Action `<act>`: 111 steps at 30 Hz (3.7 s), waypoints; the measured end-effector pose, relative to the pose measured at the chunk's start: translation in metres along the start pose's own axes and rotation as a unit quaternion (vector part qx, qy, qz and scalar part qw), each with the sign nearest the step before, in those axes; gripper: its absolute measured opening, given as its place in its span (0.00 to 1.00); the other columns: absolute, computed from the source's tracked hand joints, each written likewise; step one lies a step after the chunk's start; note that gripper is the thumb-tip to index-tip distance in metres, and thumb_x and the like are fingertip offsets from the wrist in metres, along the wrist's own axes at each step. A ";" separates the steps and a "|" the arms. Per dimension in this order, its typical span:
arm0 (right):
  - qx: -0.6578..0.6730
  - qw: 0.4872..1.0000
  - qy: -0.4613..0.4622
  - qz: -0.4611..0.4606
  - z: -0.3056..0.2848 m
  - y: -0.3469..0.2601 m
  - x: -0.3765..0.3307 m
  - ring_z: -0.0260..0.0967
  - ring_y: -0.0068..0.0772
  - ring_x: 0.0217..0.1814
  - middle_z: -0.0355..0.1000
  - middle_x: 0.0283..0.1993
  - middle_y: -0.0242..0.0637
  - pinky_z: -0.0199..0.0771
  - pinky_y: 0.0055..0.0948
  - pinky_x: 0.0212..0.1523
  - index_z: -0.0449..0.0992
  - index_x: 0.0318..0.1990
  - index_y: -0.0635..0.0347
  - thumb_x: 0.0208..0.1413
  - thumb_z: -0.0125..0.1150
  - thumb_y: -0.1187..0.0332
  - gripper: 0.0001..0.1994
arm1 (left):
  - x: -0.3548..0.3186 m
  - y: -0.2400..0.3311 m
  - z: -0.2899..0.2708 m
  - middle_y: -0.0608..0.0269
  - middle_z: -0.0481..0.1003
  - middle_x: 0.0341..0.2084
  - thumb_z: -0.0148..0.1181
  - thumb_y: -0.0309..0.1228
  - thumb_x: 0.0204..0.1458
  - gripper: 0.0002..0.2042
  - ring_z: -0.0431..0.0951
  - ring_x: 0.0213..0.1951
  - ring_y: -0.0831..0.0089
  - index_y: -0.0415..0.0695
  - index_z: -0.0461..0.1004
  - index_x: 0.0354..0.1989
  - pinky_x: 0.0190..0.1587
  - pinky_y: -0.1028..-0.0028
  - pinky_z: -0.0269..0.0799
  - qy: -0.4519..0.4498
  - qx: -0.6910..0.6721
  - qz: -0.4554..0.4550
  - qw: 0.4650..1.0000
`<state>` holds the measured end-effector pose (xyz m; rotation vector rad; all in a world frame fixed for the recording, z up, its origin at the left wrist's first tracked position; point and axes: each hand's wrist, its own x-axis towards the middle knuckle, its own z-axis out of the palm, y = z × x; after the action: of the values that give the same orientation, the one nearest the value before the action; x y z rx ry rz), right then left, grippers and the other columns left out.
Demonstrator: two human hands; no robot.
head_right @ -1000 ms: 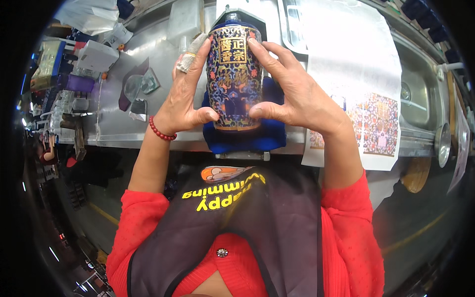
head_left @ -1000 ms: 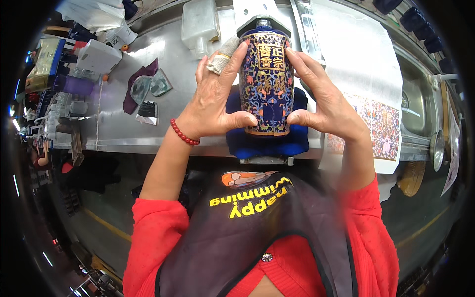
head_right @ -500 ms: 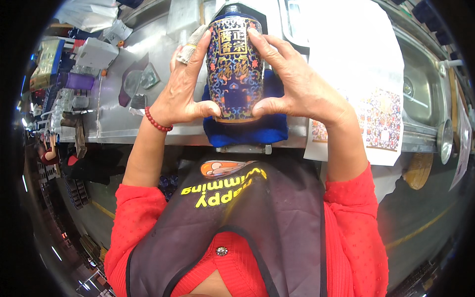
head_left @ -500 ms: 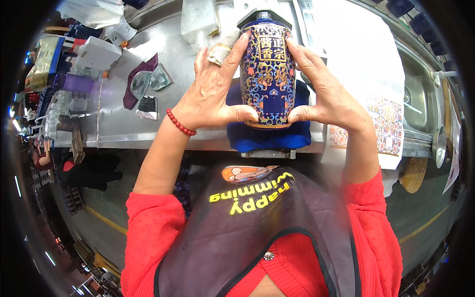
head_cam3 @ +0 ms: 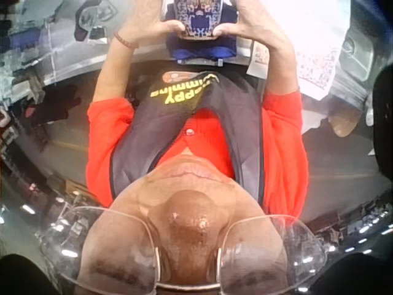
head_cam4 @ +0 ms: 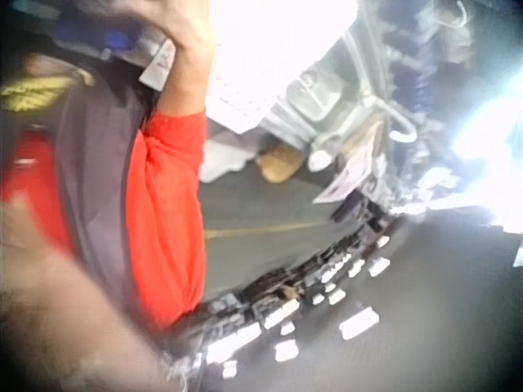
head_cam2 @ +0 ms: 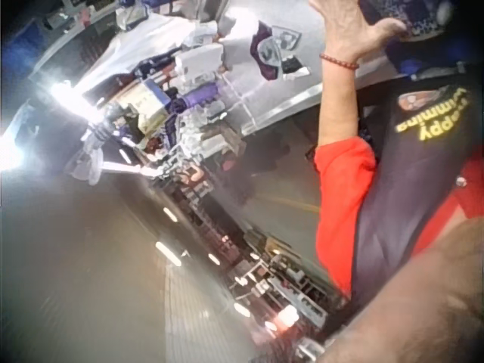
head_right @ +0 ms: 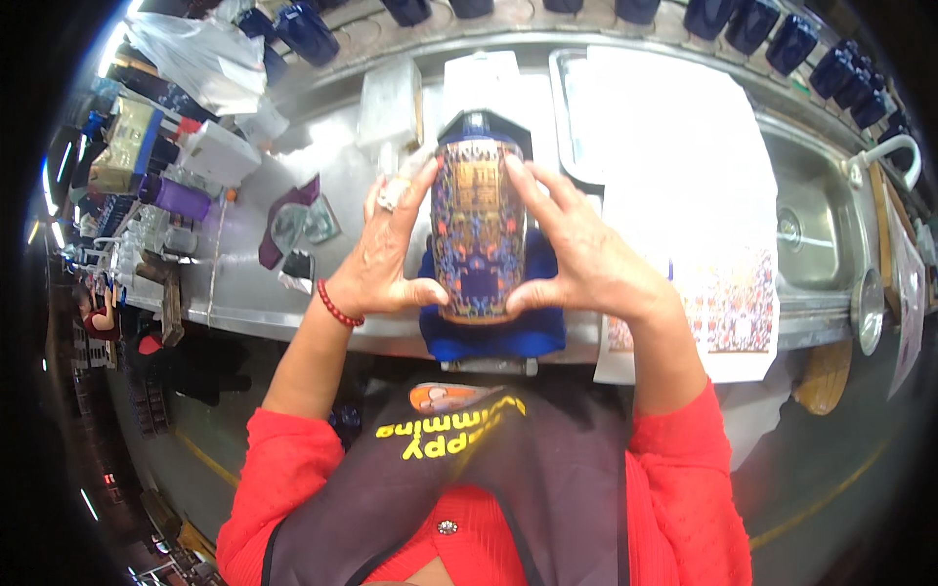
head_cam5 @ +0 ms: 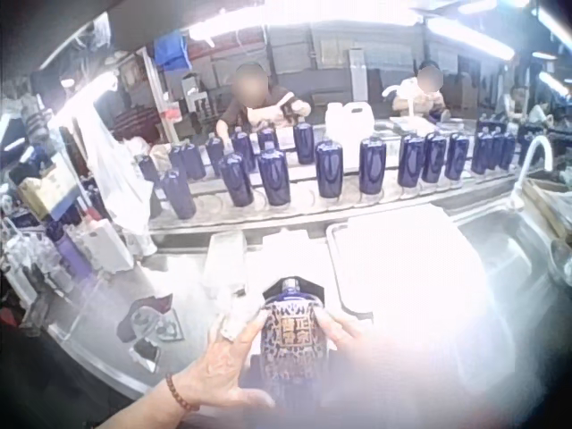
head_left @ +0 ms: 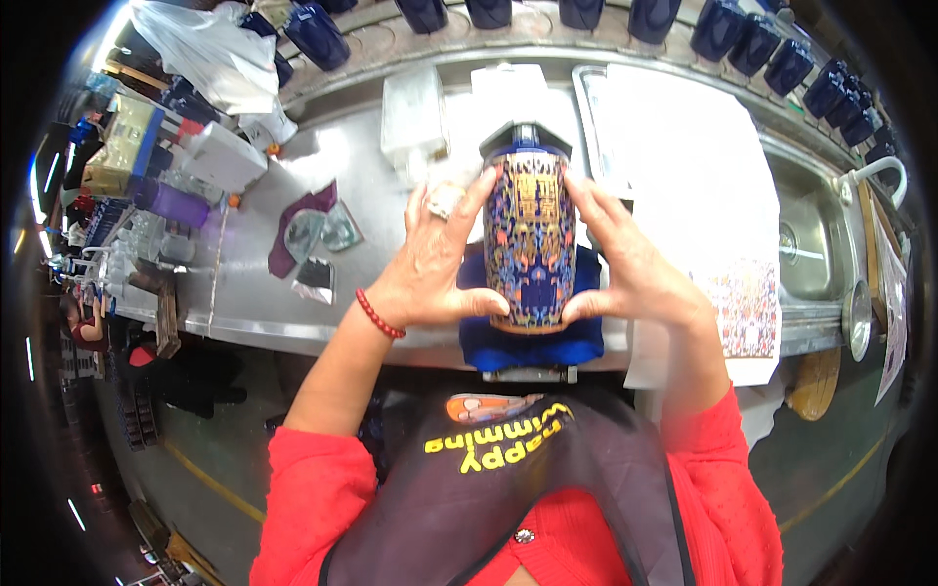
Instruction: The person applies a decorative sticker to a dark blue cylindrical container, smoothing it with a green plastic card and fingers to remove air bubbles. They rotate the container to align and press the sticker edges, then place the finished container on a nearby surface.
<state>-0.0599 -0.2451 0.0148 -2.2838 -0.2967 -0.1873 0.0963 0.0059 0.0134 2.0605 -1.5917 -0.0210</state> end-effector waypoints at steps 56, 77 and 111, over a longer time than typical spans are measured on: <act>-0.059 0.997 0.018 -0.036 0.005 0.018 -0.008 0.55 0.63 0.75 0.54 0.73 0.63 0.59 0.45 0.73 0.43 0.78 0.61 0.36 0.83 0.50 0.65 | 0.001 0.002 0.002 0.39 0.55 0.69 0.68 0.72 0.35 0.69 0.52 0.72 0.41 0.43 0.39 0.79 0.72 0.39 0.33 -0.016 0.010 0.017 1.000; -0.145 0.960 0.189 -0.143 -0.021 -0.060 0.061 0.72 0.36 0.31 0.68 0.29 0.36 0.71 0.36 0.31 0.81 0.40 0.56 0.48 0.70 0.74 0.10 | -0.050 0.044 0.046 0.49 0.73 0.58 0.72 0.60 0.42 0.58 0.69 0.63 0.55 0.29 0.52 0.73 0.69 0.31 0.34 0.175 0.068 -0.072 0.980; -0.013 0.975 0.221 0.026 0.025 -0.045 -0.041 0.74 0.33 0.35 0.77 0.36 0.39 0.73 0.26 0.36 0.79 0.46 0.67 0.55 0.72 0.75 0.13 | -0.042 0.060 0.064 0.38 0.64 0.65 0.63 0.58 0.56 0.51 0.65 0.63 0.50 0.33 0.47 0.75 0.67 0.53 0.49 0.176 -0.175 -0.143 0.958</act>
<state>-0.1103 -0.2040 0.0208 -2.2000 -0.0029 -0.6627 0.0089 0.0082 -0.0292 1.8704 -0.9905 -0.0349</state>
